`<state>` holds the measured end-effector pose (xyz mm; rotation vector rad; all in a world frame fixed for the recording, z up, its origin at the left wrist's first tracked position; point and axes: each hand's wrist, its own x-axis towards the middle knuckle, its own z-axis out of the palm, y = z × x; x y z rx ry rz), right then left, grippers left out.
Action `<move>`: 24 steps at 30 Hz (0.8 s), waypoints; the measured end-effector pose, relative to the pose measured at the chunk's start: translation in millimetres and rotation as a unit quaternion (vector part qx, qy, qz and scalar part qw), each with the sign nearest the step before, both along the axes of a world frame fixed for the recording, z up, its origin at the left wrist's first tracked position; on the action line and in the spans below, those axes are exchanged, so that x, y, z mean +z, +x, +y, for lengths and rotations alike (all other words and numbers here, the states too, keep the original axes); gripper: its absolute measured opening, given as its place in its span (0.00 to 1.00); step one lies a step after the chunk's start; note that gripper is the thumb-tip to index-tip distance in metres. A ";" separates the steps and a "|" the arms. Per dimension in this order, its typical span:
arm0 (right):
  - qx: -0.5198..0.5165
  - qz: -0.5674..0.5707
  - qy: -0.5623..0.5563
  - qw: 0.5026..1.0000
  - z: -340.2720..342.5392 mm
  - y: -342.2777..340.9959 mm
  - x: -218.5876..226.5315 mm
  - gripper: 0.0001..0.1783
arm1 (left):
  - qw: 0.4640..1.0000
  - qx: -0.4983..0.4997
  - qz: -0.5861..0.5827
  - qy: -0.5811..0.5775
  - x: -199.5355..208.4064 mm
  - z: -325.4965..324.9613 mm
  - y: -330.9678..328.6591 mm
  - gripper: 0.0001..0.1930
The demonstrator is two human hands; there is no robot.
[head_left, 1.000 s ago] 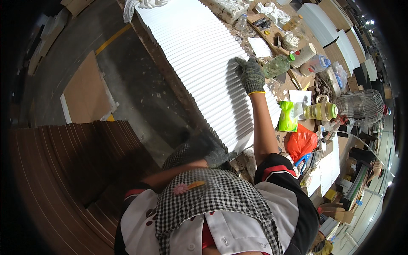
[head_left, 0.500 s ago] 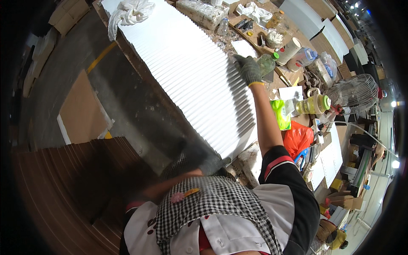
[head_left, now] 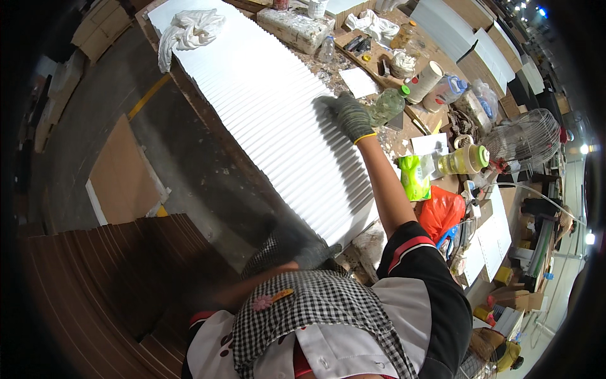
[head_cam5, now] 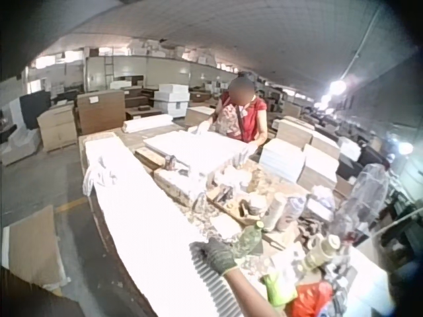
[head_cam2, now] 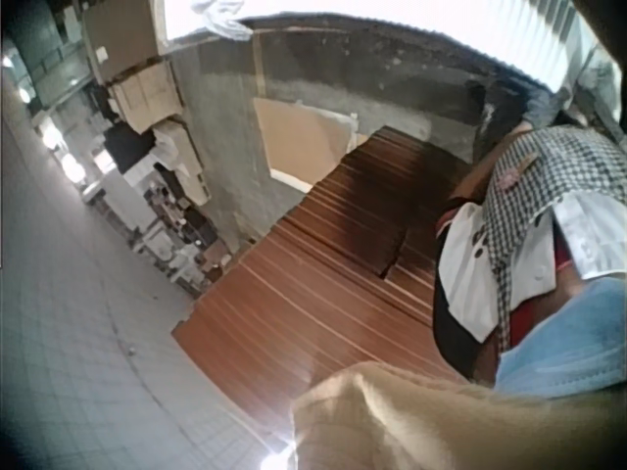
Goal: The person wipes a stack of white corrugated panels on a workbench using a white cloth. The person repeatedly rubs the cloth along the panel ridges and edges, then folds the cloth and continues wiping. Another person works nearby with similar panels.
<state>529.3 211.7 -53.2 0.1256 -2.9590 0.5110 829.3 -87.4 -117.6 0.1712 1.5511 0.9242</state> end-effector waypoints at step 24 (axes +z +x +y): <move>0.202 0.002 -0.151 0.968 -284.2 93.0 21.7 0.14 | 0.998 0.014 0.057 0.009 6.1 -11.5 7.2 0.34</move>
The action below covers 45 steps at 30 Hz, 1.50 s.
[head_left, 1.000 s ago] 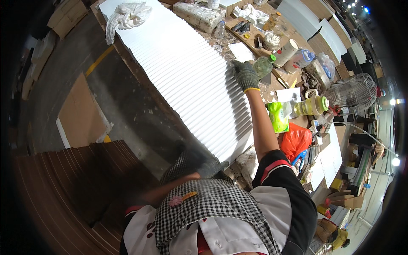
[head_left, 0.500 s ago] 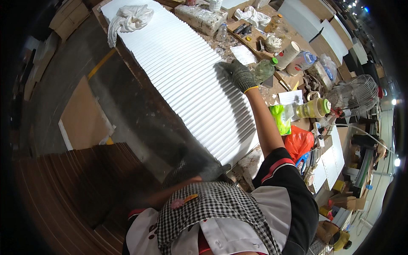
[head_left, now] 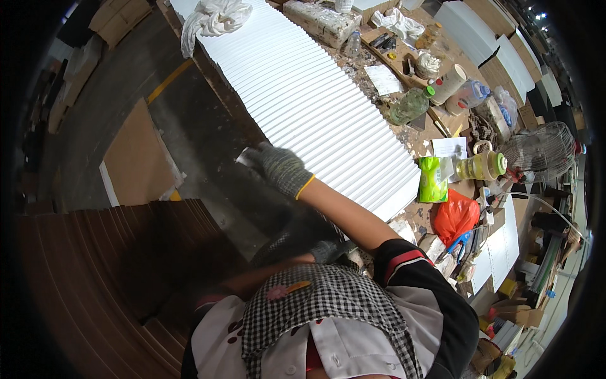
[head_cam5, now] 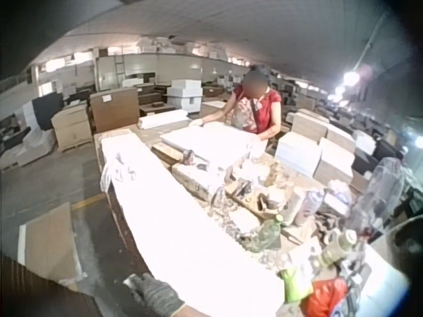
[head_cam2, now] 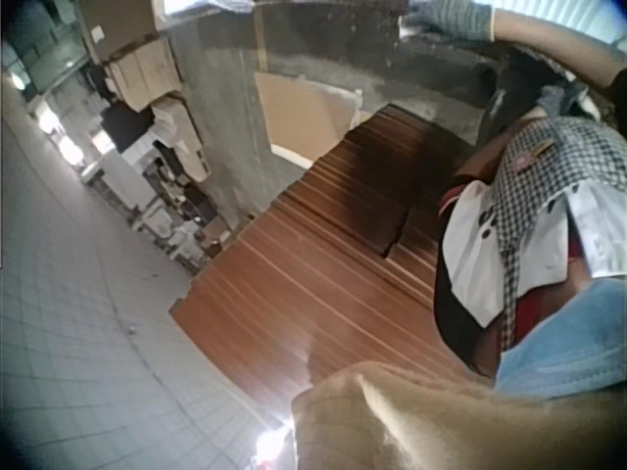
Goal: The person wipes a stack of white corrugated panels on a workbench using a white cloth. The person repeatedly rubs the cloth along the panel ridges and edges, then folds the cloth and continues wiping. Another person works nearby with similar panels.
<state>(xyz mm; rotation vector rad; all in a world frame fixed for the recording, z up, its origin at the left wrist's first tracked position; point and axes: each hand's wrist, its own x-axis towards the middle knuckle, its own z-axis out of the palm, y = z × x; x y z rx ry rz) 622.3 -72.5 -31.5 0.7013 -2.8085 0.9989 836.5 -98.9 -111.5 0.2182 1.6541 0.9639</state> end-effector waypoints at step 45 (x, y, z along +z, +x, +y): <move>-0.072 0.070 0.145 0.984 155.0 -143.3 -17.1 0.18 | 0.983 -0.105 0.148 0.011 -14.6 11.6 -9.4 0.36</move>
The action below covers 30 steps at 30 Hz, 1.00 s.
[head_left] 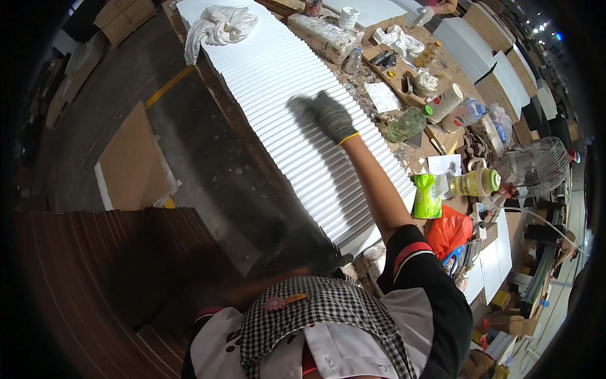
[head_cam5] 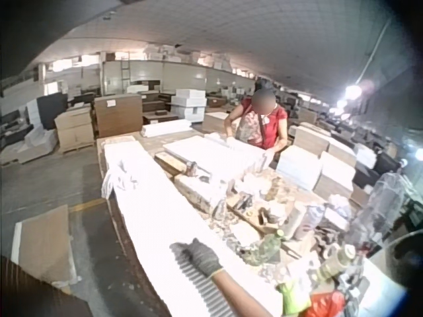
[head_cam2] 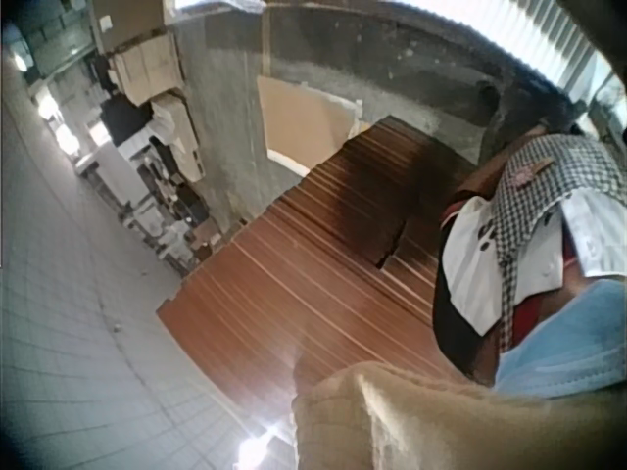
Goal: The person wipes a stack of white corrugated panels on a workbench using a white cloth. The person repeatedly rubs the cloth along the panel ridges and edges, then folds the cloth and continues wiping. Another person works nearby with similar panels.
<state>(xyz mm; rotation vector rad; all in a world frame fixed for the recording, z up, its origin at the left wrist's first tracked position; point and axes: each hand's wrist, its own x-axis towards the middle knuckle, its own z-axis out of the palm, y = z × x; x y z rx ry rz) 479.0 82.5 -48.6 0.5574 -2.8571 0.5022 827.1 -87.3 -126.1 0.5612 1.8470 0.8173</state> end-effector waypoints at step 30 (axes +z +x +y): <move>-0.235 -0.070 -0.354 0.902 128.8 -27.9 20.9 0.25 | 0.997 0.017 -0.073 0.003 8.4 -6.3 -3.4 0.36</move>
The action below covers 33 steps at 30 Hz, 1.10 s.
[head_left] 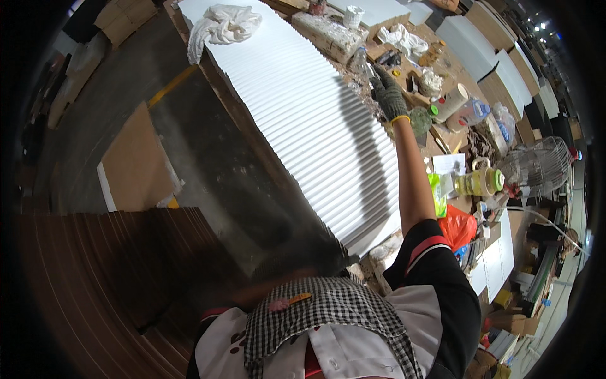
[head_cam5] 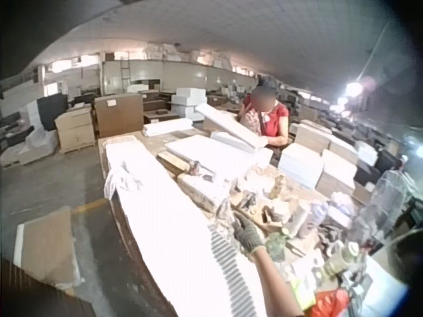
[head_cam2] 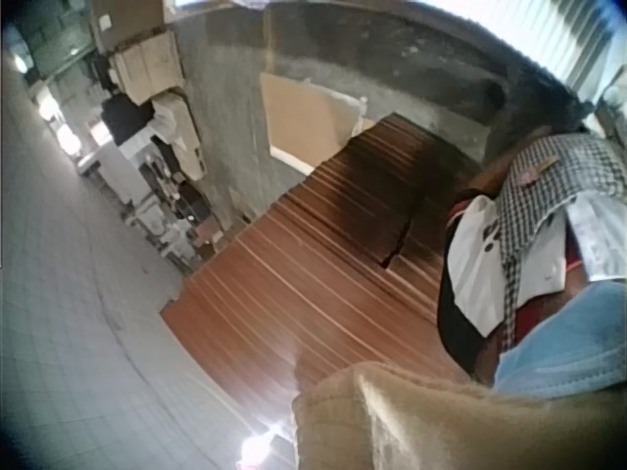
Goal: The person wipes a stack of white corrugated panels on a workbench using a white cloth. The person repeatedly rubs the cloth along the panel ridges and edges, then folds the cloth and continues wiping. Another person works nearby with similar panels.
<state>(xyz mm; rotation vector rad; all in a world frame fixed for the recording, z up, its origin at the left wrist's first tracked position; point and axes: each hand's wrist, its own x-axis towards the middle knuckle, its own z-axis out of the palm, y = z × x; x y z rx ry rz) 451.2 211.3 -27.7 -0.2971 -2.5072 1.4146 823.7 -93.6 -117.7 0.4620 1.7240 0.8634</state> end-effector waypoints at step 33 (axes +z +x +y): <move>-0.022 -0.017 0.353 0.935 19.8 137.8 -6.2 0.12 | 0.998 0.065 -0.018 -0.001 12.9 -0.5 6.8 0.39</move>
